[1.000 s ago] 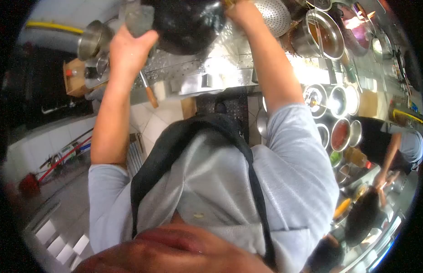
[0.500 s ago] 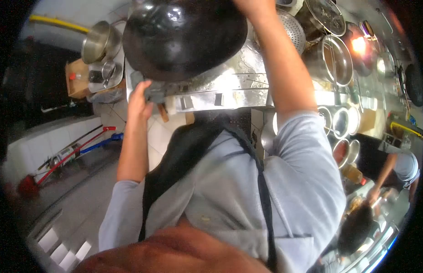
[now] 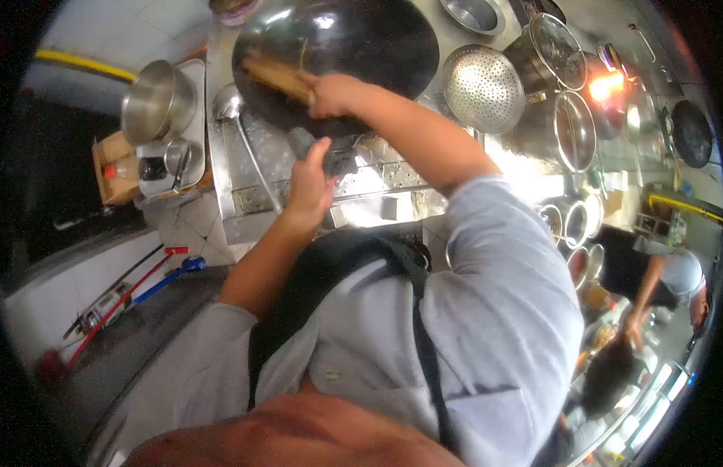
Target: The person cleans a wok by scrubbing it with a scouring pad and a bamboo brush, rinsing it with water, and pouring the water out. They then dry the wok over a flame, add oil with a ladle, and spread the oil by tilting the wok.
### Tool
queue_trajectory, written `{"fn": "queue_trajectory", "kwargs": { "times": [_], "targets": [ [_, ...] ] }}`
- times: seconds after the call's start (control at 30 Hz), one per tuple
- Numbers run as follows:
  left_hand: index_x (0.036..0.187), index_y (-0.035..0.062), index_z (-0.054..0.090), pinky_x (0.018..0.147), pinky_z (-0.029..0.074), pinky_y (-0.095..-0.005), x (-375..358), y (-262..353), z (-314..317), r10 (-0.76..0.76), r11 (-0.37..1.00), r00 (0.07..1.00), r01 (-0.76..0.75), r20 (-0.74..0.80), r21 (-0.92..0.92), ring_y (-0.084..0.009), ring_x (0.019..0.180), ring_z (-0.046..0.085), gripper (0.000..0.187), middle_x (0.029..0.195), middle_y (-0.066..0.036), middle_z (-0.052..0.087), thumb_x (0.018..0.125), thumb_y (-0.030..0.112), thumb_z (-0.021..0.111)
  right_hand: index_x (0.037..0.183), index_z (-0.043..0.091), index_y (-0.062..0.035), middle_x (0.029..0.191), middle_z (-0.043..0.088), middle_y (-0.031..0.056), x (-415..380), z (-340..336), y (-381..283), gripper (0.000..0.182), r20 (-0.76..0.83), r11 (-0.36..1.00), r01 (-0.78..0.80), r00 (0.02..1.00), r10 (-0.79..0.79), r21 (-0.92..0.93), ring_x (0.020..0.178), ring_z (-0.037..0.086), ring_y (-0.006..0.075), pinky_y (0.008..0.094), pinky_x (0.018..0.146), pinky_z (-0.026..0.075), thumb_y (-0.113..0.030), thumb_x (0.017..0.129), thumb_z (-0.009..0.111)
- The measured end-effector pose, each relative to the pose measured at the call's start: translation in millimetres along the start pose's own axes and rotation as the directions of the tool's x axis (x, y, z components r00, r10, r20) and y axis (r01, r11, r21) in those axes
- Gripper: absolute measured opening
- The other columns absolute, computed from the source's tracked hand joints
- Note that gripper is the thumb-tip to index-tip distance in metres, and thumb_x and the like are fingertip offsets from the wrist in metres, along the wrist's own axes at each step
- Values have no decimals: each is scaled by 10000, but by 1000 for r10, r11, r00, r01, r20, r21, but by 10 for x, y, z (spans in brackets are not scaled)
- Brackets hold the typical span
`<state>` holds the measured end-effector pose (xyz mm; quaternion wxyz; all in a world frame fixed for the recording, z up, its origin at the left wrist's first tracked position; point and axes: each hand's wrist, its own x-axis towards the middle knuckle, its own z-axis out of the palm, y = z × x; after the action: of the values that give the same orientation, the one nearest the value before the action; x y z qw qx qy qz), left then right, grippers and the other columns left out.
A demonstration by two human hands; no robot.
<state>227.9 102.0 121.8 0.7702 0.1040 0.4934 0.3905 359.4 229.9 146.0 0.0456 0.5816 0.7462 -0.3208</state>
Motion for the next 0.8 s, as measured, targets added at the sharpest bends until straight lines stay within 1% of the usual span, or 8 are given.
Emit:
{"fn": "queue_trajectory", "kwargs": {
  "times": [0.13,0.2,0.3,0.37,0.47,0.67,0.73,0.8],
  "targets": [
    [1058,44,633,796,478,-334,-166,106,108,-13,998,1000,13,-11,54,-151,875,621,313,974,-48,663,884,303,662,1383,500,-214,1205,626,197,-275,-633,1206,715,264,983,175,952,-153,-63,1020,627,298,377,896,476,-286,716,746],
    [1019,60,629,730,472,-320,-54,35,-41,-48,994,998,43,46,105,-133,819,597,288,950,-19,644,885,312,671,1203,612,-171,1217,626,166,-314,-1083,1382,406,-250,821,-511,855,455,-255,902,688,301,380,812,543,-291,819,672],
    [990,88,623,650,453,-304,-7,19,-30,42,985,993,-60,115,162,-106,781,564,260,942,17,622,886,320,679,1415,345,-33,994,590,290,27,-979,1091,643,-919,896,-422,284,275,137,872,625,453,504,751,512,-238,854,584],
    [1000,99,620,635,440,-301,-32,-34,-59,136,973,985,-153,108,172,-97,799,555,253,956,25,619,887,318,678,1333,402,-28,991,597,287,612,-565,1196,545,-856,893,-359,336,394,271,869,627,449,504,739,514,-169,828,551],
    [1026,112,611,640,444,-299,-7,-57,-118,35,958,998,-48,51,282,-101,826,548,272,948,32,607,887,337,674,1323,535,-139,1083,642,238,660,36,616,600,-145,984,-94,987,72,-153,1000,642,357,438,832,520,-353,777,661],
    [1315,0,498,690,509,-326,129,-66,-278,177,922,933,-268,314,279,-198,848,575,490,1104,-114,626,886,151,679,1427,449,-247,1292,594,107,-233,-581,1121,812,236,991,96,969,-72,-95,1071,616,306,386,945,465,-308,682,765],
    [1294,11,523,687,504,-330,50,71,-165,-99,930,988,135,-121,343,-219,870,600,542,1110,-98,629,865,282,712,1416,402,-173,1100,656,198,-147,-683,1836,797,-588,766,-572,739,328,-292,724,677,283,384,656,540,-363,732,763],
    [1213,-2,549,718,496,-325,-102,110,-268,-47,916,994,82,-99,392,-199,877,598,513,1080,-85,624,857,325,719,1350,399,-31,1001,592,300,-677,-942,1435,587,-863,887,-409,347,368,214,889,618,460,513,744,508,-199,818,584]
  ]
}}
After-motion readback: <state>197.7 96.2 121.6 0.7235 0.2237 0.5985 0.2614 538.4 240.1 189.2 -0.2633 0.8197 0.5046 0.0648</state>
